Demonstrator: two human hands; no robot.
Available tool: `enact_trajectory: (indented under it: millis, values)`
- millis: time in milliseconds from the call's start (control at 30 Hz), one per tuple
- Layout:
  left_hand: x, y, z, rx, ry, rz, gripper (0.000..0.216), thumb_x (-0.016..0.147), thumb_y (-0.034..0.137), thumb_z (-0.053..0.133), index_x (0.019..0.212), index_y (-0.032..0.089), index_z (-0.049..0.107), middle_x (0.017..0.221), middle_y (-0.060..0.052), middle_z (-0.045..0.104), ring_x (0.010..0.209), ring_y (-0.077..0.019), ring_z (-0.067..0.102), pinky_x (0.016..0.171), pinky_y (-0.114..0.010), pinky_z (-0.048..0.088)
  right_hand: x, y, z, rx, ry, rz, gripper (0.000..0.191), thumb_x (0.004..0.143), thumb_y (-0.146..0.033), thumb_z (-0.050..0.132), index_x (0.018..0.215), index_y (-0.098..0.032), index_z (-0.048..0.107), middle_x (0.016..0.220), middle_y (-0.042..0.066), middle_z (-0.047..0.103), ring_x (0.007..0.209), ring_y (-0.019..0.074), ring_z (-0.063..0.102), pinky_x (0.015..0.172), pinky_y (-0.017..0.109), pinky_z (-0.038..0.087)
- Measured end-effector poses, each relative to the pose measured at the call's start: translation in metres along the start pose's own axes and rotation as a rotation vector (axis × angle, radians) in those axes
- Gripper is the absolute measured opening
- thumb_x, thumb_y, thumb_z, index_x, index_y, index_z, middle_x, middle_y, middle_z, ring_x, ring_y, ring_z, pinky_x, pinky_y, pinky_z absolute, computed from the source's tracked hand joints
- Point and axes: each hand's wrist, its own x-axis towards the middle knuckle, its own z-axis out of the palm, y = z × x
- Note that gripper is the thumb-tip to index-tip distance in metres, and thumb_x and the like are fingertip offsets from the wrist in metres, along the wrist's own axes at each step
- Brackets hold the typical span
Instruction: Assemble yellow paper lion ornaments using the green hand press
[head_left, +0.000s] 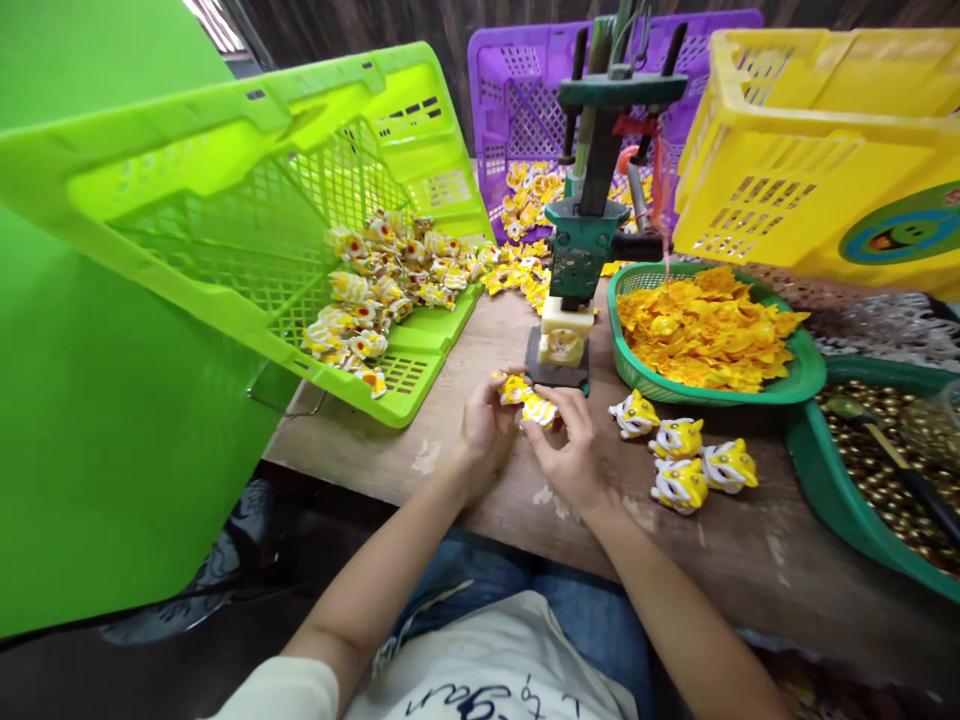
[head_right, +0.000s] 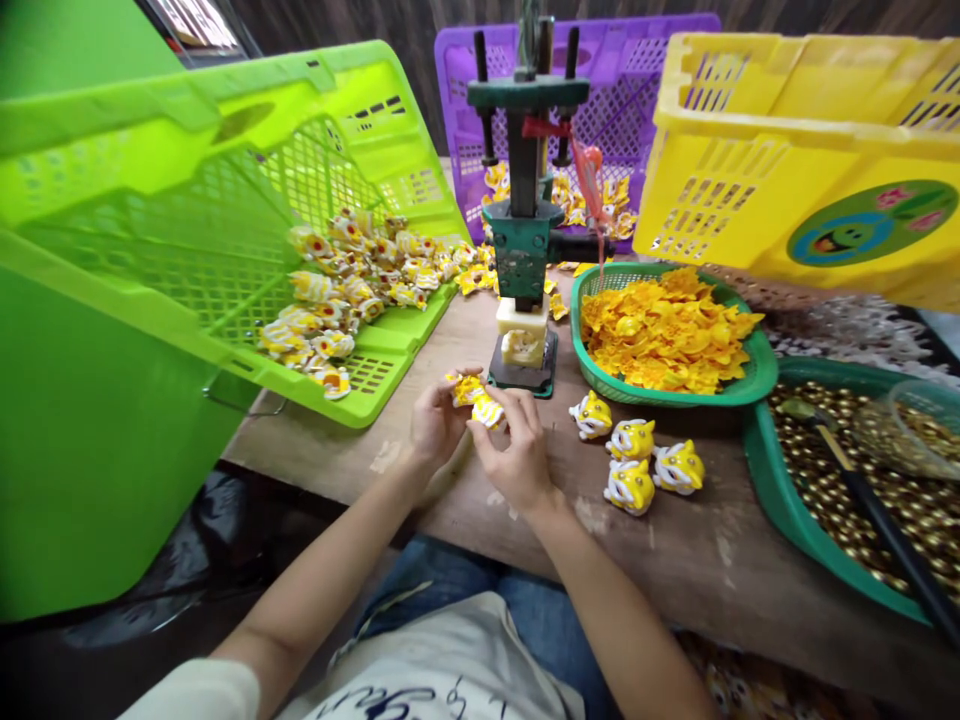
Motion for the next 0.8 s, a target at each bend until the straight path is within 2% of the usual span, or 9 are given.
enact_trajectory:
  millis: [167, 333, 433, 567, 700, 800]
  values:
    - [-0.005, -0.007, 0.001, 0.066, -0.099, 0.04, 0.025, 0.072, 0.03, 0.057, 0.093, 0.018, 0.065, 0.081, -0.002, 0.064, 0.074, -0.0156, 0.061, 0.071, -0.028, 0.048, -0.002, 0.002, 0.001, -0.047, -0.029, -0.02, 0.034, 0.089, -0.025, 0.062, 0.123, -0.021, 0.062, 0.11, 0.009, 0.057, 0.1, 0.0188, 0.06, 0.081, 0.03, 0.054]
    - [-0.006, -0.008, 0.003, 0.08, -0.054, 0.037, 0.031, 0.082, 0.046, 0.055, 0.091, 0.018, 0.065, 0.081, -0.001, 0.062, 0.072, -0.0145, 0.058, 0.068, -0.026, 0.046, -0.004, 0.002, 0.001, -0.053, -0.014, -0.03, 0.035, 0.089, -0.025, 0.061, 0.123, -0.023, 0.061, 0.112, 0.009, 0.057, 0.105, 0.0206, 0.06, 0.086, 0.034, 0.054]
    - [-0.005, -0.009, 0.004, 0.08, -0.068, 0.069, 0.03, 0.083, 0.045, 0.057, 0.089, 0.017, 0.065, 0.079, -0.001, 0.061, 0.072, -0.0134, 0.057, 0.067, -0.025, 0.046, -0.003, 0.002, 0.001, -0.055, -0.006, -0.045, 0.033, 0.089, -0.025, 0.061, 0.122, -0.023, 0.062, 0.111, 0.009, 0.058, 0.107, 0.0211, 0.06, 0.092, 0.036, 0.053]
    - [-0.005, -0.013, 0.001, 0.091, -0.099, 0.071, 0.029, 0.084, 0.043, 0.055, 0.091, 0.017, 0.066, 0.08, -0.001, 0.061, 0.073, -0.0137, 0.058, 0.069, -0.025, 0.047, -0.002, 0.003, 0.0, -0.057, -0.029, -0.03, 0.03, 0.089, -0.025, 0.06, 0.119, -0.024, 0.063, 0.11, 0.008, 0.058, 0.104, 0.0203, 0.061, 0.09, 0.035, 0.053]
    - [-0.006, -0.017, 0.0, 0.062, -0.108, 0.029, 0.029, 0.088, 0.043, 0.052, 0.095, 0.018, 0.064, 0.084, -0.001, 0.062, 0.078, -0.0146, 0.061, 0.076, -0.026, 0.049, -0.003, 0.001, 0.002, -0.031, -0.043, -0.069, 0.028, 0.088, -0.023, 0.061, 0.116, -0.022, 0.063, 0.108, 0.008, 0.059, 0.105, 0.0207, 0.061, 0.094, 0.037, 0.052]
    - [-0.007, -0.016, 0.003, 0.071, -0.084, 0.053, 0.029, 0.089, 0.045, 0.051, 0.096, 0.019, 0.064, 0.086, -0.001, 0.063, 0.08, -0.0148, 0.061, 0.079, -0.027, 0.049, -0.007, 0.0, 0.005, -0.054, -0.035, -0.093, 0.029, 0.088, -0.021, 0.06, 0.117, -0.021, 0.062, 0.11, 0.009, 0.059, 0.108, 0.0213, 0.06, 0.095, 0.038, 0.052]
